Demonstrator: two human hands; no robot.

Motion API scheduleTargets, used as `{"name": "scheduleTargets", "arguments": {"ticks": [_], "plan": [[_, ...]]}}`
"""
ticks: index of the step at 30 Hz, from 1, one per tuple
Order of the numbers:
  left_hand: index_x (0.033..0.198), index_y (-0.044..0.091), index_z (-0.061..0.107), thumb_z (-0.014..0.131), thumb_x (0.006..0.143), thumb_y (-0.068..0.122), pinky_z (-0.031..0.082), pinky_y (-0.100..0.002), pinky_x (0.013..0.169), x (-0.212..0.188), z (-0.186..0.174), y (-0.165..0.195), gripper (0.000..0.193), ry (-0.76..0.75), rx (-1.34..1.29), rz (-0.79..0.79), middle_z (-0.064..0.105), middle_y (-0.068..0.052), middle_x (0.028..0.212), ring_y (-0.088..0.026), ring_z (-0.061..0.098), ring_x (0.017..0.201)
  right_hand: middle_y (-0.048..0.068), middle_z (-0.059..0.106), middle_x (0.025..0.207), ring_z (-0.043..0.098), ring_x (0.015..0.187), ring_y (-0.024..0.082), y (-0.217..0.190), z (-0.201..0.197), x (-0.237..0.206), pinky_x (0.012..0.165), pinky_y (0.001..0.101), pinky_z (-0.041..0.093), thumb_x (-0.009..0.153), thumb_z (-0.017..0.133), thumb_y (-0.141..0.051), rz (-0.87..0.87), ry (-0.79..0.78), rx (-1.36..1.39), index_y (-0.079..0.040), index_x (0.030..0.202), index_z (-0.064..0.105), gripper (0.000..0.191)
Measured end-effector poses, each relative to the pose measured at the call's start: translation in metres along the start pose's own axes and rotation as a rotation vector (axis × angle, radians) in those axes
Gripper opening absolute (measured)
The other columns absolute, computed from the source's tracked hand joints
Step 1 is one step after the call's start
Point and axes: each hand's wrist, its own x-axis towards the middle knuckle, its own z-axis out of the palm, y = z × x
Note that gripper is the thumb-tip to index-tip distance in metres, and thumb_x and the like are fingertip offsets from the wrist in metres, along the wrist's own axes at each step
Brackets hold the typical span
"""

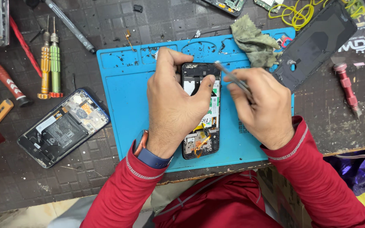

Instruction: The person holds an opened smartphone chassis on a blue repair mat and uses a metal pry tool to scrape and pry along the inside edges of the phone, working around the battery and frame area. They reposition the phone repeatedly while continuing to work the tool along its edges.

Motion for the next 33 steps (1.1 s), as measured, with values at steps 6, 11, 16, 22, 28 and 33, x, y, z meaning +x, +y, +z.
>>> {"name": "scheduleTargets", "arguments": {"ticks": [6,11,16,22,28,33], "plan": [[0.110,-0.001,0.050,0.083,0.084,0.003,0.061,-0.030,0.073,0.002,0.004,0.010,0.043,0.002,0.020,-0.001,0.072,-0.013,0.094,-0.018,0.079,0.088,0.006,0.058,0.080,0.057,0.073,0.027,-0.004,-0.014,0.006,0.064,0.0404,0.047,0.088,0.080,-0.001,-0.132,-0.058,-0.139,-0.008,0.107,0.071,0.022],[0.110,-0.001,0.050,0.084,0.082,0.004,0.061,-0.031,0.072,0.006,0.005,0.012,0.044,-0.003,0.022,-0.028,0.073,-0.012,0.093,-0.018,0.079,0.087,0.006,0.057,0.082,0.058,0.079,0.027,-0.008,-0.011,0.012,0.064,0.0409,0.048,0.086,0.077,-0.002,-0.201,-0.053,-0.311,-0.008,0.111,0.068,0.028],[0.109,-0.001,0.051,0.084,0.083,0.005,0.060,-0.031,0.071,0.013,-0.002,0.006,0.043,0.007,0.042,-0.029,0.073,-0.013,0.092,-0.019,0.079,0.085,0.005,0.062,0.087,0.061,0.081,0.027,-0.005,-0.001,0.017,0.065,0.0405,0.050,0.085,0.073,0.000,-0.221,-0.070,-0.322,-0.008,0.113,0.064,0.031],[0.111,-0.001,0.050,0.083,0.084,0.005,0.062,-0.030,0.073,0.013,0.003,0.020,0.042,-0.004,0.008,-0.014,0.074,-0.013,0.095,-0.018,0.080,0.090,0.011,0.064,0.093,0.066,0.080,0.030,-0.002,-0.020,0.012,0.068,0.0400,0.052,0.094,0.068,0.003,-0.040,-0.041,-0.090,-0.003,0.112,0.057,0.021],[0.110,-0.001,0.051,0.083,0.084,0.005,0.062,-0.030,0.071,0.019,0.004,0.025,0.042,0.006,0.037,-0.033,0.074,-0.014,0.094,-0.018,0.081,0.087,0.010,0.069,0.095,0.068,0.084,0.029,-0.002,-0.020,0.017,0.069,0.0388,0.053,0.092,0.071,0.003,-0.090,-0.058,-0.150,-0.005,0.111,0.062,0.022],[0.109,-0.001,0.051,0.084,0.084,0.007,0.062,-0.030,0.070,0.017,-0.005,0.007,0.042,-0.002,0.034,-0.044,0.074,-0.014,0.093,-0.018,0.080,0.086,0.007,0.069,0.094,0.067,0.085,0.027,-0.002,-0.005,0.018,0.069,0.0379,0.052,0.090,0.078,-0.004,-0.158,-0.047,-0.176,-0.007,0.112,0.065,0.026]]}}
